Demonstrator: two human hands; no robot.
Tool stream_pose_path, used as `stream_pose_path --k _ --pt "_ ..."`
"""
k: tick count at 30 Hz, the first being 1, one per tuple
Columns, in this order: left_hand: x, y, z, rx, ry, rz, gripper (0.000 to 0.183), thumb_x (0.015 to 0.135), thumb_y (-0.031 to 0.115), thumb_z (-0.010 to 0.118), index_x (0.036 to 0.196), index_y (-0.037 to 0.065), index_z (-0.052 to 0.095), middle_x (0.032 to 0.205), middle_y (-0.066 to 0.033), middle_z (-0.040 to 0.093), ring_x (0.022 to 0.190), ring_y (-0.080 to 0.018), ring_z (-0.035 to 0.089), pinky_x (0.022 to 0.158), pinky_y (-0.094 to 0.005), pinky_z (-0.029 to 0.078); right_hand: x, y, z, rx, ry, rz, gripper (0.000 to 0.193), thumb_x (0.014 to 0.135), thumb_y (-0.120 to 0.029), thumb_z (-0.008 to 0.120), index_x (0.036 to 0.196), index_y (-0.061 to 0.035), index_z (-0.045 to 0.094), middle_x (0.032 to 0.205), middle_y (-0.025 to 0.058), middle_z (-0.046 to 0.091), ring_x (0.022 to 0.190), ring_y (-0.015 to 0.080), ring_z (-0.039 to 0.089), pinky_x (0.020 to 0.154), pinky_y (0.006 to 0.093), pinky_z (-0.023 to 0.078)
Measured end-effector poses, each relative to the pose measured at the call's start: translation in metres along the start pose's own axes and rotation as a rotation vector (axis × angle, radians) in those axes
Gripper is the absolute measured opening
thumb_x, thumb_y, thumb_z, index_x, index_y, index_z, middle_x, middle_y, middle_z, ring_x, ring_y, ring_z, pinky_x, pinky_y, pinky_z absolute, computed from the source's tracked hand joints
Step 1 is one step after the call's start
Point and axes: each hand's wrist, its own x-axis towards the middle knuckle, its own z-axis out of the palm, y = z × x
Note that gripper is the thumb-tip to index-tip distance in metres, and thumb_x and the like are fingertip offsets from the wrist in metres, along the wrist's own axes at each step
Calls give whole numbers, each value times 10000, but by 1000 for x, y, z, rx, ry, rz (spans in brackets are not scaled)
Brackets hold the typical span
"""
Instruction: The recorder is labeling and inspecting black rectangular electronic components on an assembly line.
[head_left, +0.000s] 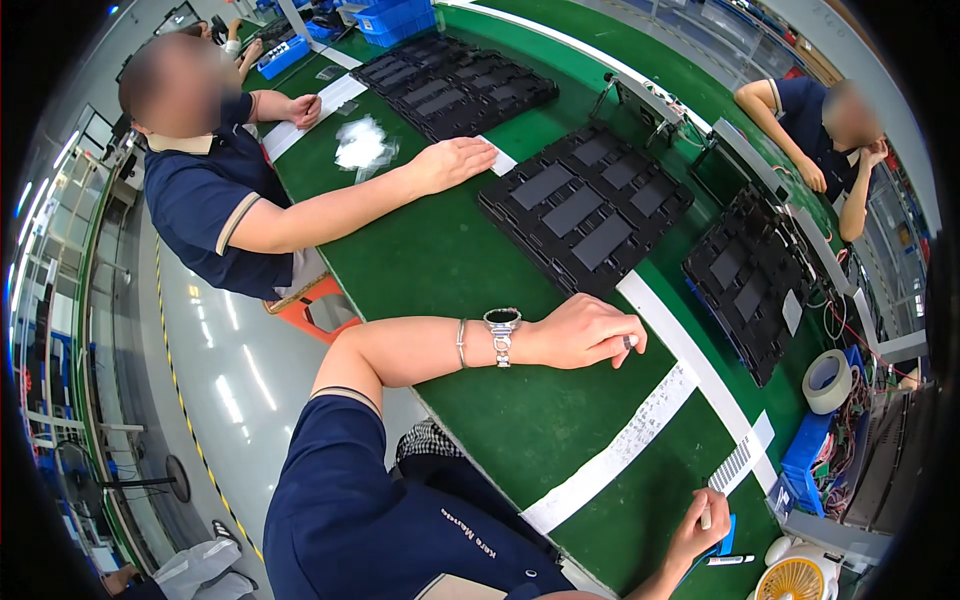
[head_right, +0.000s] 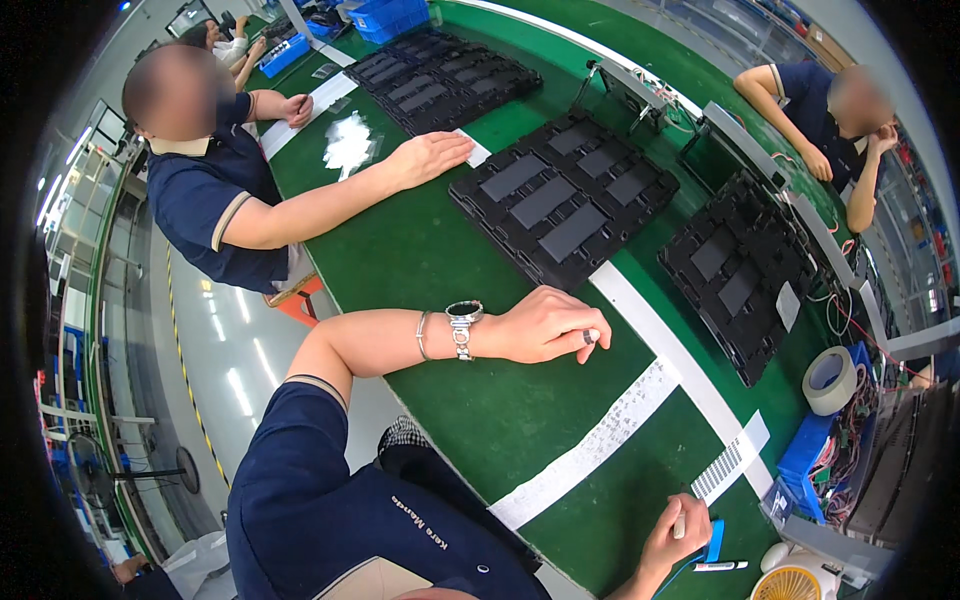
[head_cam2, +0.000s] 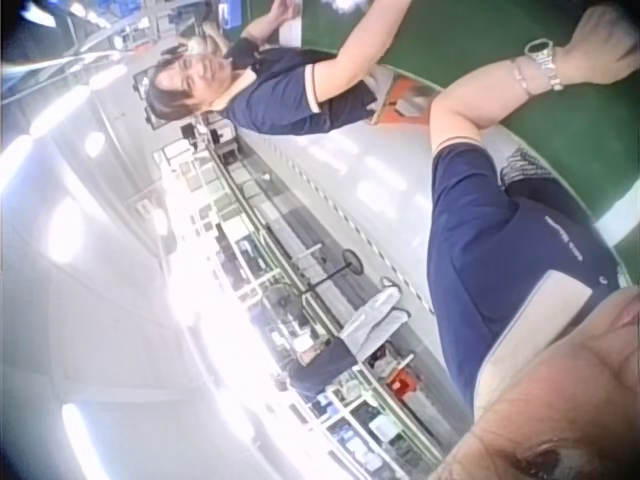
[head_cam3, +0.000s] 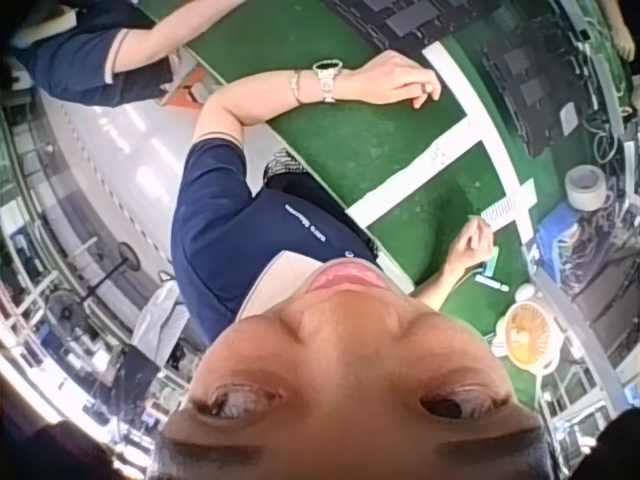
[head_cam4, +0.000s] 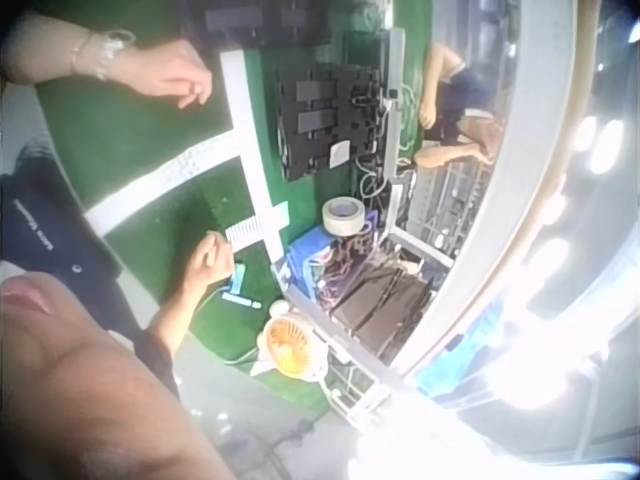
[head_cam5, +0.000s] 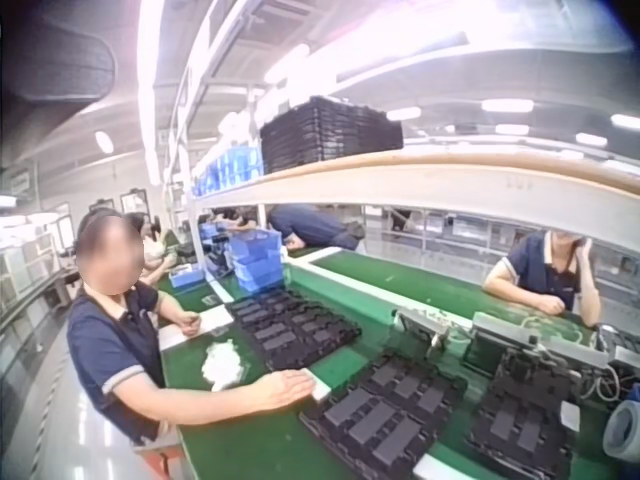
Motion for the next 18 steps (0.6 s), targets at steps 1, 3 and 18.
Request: stream_pose_path --k 1,3,18 --pt "0 0 0 2 -3 -3 122 950 95 515 932 86 635 657 23 670 603 -175 644 571 -332 478 0 0 0 -16 -4 -3 152 910 -78 609 778 -2 613 677 103 595 572 254 558 545 366 391" --pt "-1 -1 0 4 -4 -6 125 952 96 515 932 86 638 658 22 671 605 -176 644 573 -331 479 1 2 -1 -52 -11 -8 145 906 -69 610 776 -3 612 672 98 597 569 254 561 538 363 392" --pt "7 4 -2 3 -38 -41 146 935 44 509 933 54 655 652 -24 678 601 -174 669 615 -307 513 19 -13 1 -16 -50 -96 68 814 -14 684 801 -35 621 660 100 607 549 285 575 516 374 427"
